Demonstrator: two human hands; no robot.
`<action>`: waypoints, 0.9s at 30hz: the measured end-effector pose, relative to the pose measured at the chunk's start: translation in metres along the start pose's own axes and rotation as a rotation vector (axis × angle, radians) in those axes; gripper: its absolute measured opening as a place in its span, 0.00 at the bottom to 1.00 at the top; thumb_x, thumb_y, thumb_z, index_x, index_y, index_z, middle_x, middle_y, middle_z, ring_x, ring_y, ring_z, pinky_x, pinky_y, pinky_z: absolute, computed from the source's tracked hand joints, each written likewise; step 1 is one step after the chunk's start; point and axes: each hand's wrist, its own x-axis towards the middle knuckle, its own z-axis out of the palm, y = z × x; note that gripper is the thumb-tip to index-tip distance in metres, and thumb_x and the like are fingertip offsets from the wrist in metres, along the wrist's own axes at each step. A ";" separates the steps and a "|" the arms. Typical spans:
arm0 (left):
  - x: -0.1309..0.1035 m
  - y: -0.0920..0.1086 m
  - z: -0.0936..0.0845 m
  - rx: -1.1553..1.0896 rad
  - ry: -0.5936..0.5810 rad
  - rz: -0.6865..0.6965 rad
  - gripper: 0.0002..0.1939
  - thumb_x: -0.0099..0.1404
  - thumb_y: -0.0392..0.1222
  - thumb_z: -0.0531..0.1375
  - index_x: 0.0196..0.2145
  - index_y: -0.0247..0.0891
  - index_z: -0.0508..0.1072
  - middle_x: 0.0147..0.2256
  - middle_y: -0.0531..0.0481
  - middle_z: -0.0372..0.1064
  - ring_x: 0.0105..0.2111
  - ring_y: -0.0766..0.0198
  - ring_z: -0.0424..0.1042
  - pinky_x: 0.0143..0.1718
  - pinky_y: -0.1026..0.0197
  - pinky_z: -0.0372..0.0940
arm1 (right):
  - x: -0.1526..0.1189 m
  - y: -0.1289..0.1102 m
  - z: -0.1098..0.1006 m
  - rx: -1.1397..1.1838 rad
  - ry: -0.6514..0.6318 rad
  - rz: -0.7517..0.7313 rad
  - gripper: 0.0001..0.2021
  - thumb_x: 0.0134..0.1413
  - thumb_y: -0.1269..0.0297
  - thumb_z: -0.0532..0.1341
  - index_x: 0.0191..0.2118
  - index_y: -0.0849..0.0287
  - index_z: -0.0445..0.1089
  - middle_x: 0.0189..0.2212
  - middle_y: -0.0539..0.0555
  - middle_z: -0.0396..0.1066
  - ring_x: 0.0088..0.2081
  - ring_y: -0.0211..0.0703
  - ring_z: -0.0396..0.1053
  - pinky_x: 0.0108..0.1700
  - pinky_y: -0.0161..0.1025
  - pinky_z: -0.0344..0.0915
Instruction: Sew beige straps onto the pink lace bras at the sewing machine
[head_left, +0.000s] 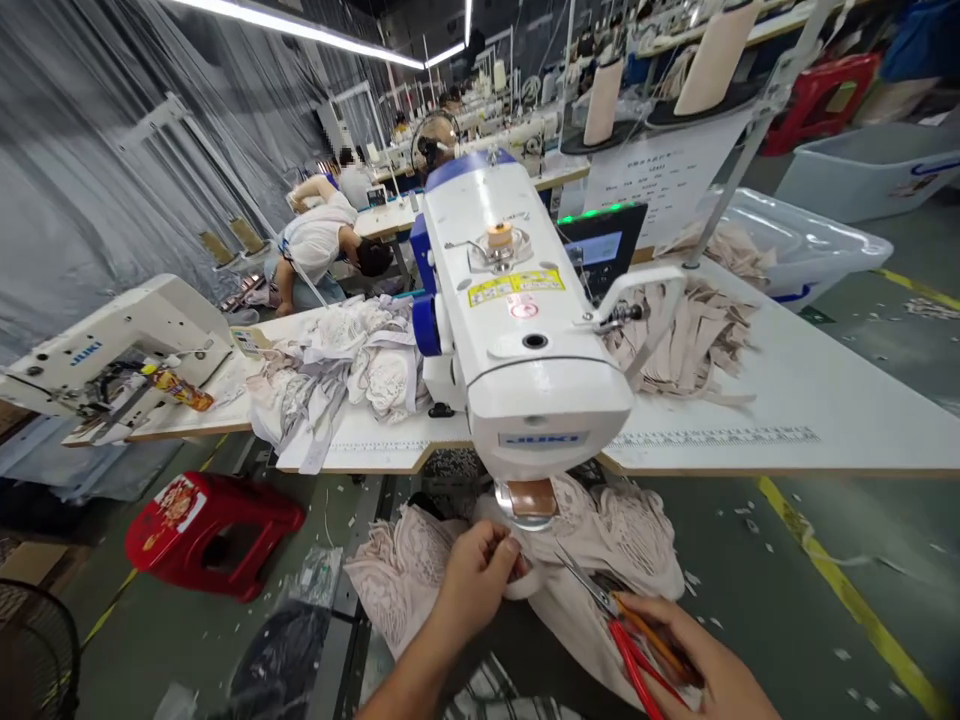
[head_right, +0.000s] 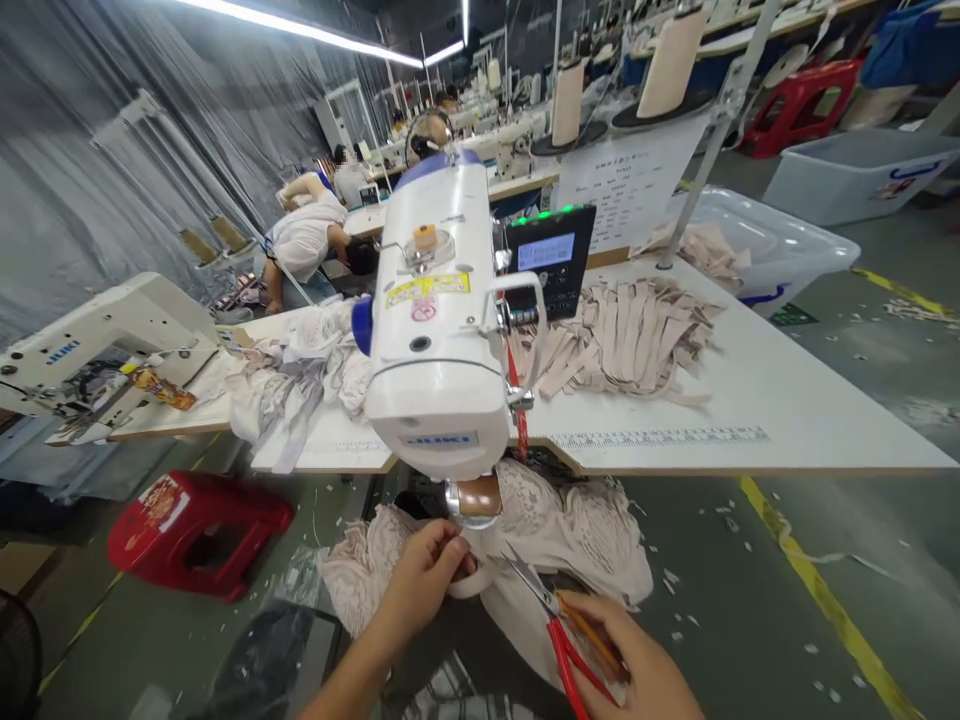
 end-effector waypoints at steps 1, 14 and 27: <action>0.000 0.001 -0.001 0.015 -0.006 0.009 0.15 0.66 0.52 0.57 0.33 0.36 0.69 0.27 0.50 0.71 0.27 0.66 0.66 0.30 0.63 0.59 | -0.001 -0.001 -0.002 -0.030 -0.016 -0.032 0.18 0.50 0.56 0.61 0.48 0.52 0.72 0.47 0.57 0.77 0.45 0.53 0.77 0.45 0.42 0.75; 0.001 0.005 0.006 0.047 -0.021 -0.032 0.14 0.67 0.50 0.60 0.34 0.36 0.76 0.31 0.49 0.76 0.29 0.68 0.69 0.32 0.66 0.63 | -0.004 -0.008 -0.005 -0.200 0.010 -0.279 0.21 0.51 0.62 0.63 0.52 0.55 0.66 0.48 0.59 0.74 0.40 0.49 0.75 0.38 0.44 0.72; 0.005 0.009 0.002 0.116 -0.091 -0.078 0.13 0.67 0.49 0.60 0.36 0.36 0.76 0.29 0.50 0.75 0.27 0.68 0.67 0.28 0.68 0.60 | 0.017 -0.026 0.006 -0.091 -0.040 -0.321 0.19 0.53 0.62 0.65 0.52 0.54 0.67 0.43 0.55 0.74 0.31 0.40 0.68 0.36 0.40 0.67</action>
